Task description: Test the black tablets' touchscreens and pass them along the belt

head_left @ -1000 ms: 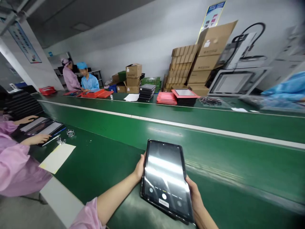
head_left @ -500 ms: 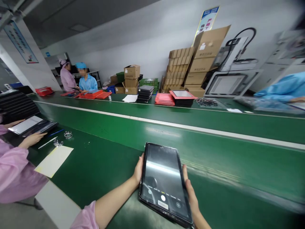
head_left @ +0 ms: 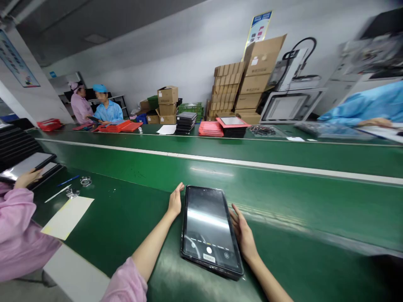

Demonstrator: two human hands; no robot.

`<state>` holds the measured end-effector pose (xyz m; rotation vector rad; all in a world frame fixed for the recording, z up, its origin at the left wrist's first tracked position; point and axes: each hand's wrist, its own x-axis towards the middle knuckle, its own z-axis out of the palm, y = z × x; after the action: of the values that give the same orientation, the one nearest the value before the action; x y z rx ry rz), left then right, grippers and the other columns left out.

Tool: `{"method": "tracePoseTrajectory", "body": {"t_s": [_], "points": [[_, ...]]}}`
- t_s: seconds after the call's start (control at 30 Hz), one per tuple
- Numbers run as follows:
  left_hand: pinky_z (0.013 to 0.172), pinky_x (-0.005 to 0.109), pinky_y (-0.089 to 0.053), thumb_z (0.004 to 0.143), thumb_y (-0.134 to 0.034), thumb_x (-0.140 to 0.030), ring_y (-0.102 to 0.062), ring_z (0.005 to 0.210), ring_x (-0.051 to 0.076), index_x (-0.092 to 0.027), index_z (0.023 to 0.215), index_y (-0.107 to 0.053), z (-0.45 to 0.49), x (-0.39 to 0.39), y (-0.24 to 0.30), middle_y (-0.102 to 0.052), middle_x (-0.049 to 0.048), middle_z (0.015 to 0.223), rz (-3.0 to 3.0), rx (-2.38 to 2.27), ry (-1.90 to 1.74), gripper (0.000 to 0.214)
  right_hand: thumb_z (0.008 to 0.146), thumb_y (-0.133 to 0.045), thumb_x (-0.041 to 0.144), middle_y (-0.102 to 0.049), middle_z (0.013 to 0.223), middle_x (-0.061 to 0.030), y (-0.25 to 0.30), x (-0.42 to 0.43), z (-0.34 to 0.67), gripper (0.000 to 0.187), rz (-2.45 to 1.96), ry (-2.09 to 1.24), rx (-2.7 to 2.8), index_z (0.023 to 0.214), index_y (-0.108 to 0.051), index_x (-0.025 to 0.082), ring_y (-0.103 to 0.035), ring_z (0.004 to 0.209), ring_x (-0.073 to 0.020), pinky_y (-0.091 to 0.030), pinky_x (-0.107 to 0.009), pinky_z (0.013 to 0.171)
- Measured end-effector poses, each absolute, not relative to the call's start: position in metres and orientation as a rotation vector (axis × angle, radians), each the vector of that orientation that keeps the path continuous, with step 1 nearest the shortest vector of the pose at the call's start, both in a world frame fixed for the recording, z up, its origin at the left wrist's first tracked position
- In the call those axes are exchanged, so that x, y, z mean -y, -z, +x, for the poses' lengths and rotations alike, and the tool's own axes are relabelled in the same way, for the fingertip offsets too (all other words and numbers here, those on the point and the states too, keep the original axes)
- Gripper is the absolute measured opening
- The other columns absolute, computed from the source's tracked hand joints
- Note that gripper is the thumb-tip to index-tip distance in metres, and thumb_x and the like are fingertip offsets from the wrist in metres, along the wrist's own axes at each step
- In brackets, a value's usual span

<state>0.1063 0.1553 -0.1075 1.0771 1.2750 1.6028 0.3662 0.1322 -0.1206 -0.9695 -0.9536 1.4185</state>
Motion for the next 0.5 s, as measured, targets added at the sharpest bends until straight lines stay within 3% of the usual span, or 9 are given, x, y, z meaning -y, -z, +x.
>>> {"method": "tracePoseTrajectory", "body": {"t_s": [0.07, 0.2, 0.27, 0.37, 0.5], "points": [[0.114, 0.043, -0.036, 0.098, -0.023, -0.063, -0.056, 0.128, 0.027, -0.015, 0.129, -0.064, 0.119, -0.175, 0.111, -0.064, 0.0160, 0.133, 1.033, -1.244, -1.582, 0.070, 0.078, -0.061, 0.074, -0.053, 0.147, -0.0150, 0.122, -0.132, 0.364, 0.091, -1.002, -1.331, 0.975, 0.152, -0.039, 0.025, -0.051, 0.135, -0.0319, -0.040, -0.049, 0.112], [0.105, 0.047, -0.045, 0.094, -0.005, -0.071, -0.065, 0.116, 0.031, -0.009, 0.125, -0.065, 0.126, -0.197, 0.113, -0.069, 0.0215, 0.122, 0.971, -1.216, -1.519, 0.092, 0.082, -0.057, 0.071, -0.041, 0.156, -0.0145, 0.118, -0.133, 0.361, 0.081, -1.000, -1.205, 0.951, 0.149, -0.040, 0.028, -0.044, 0.140, -0.0310, -0.051, -0.042, 0.098], [0.104, 0.047, -0.045, 0.093, -0.010, -0.073, -0.065, 0.115, 0.031, -0.010, 0.122, -0.067, 0.120, -0.201, 0.112, -0.070, 0.0206, 0.121, 0.962, -1.231, -1.498, 0.089, 0.081, -0.056, 0.072, -0.041, 0.156, -0.0157, 0.116, -0.138, 0.361, 0.078, -1.006, -1.211, 0.908, 0.145, -0.045, 0.027, -0.052, 0.134, -0.0319, -0.055, -0.039, 0.088], [0.105, 0.046, -0.044, 0.093, -0.031, -0.070, -0.064, 0.116, 0.031, -0.014, 0.110, -0.073, 0.107, -0.203, 0.110, -0.073, 0.0162, 0.116, 0.985, -1.261, -1.447, 0.072, 0.077, -0.056, 0.076, -0.057, 0.141, -0.0190, 0.113, -0.149, 0.365, 0.080, -1.056, -1.230, 0.914, 0.136, -0.054, 0.022, -0.066, 0.111, -0.0302, -0.057, -0.035, 0.073], [0.109, 0.042, -0.042, 0.094, -0.042, -0.060, -0.064, 0.114, 0.028, -0.017, 0.094, -0.077, 0.100, -0.201, 0.106, -0.076, 0.0110, 0.102, 1.036, -1.270, -1.395, 0.055, 0.080, -0.052, 0.073, -0.065, 0.129, -0.0165, 0.111, -0.166, 0.369, 0.077, -1.091, -1.179, 1.069, 0.134, -0.056, 0.019, -0.066, 0.097, -0.0241, -0.053, -0.026, 0.059]]}}
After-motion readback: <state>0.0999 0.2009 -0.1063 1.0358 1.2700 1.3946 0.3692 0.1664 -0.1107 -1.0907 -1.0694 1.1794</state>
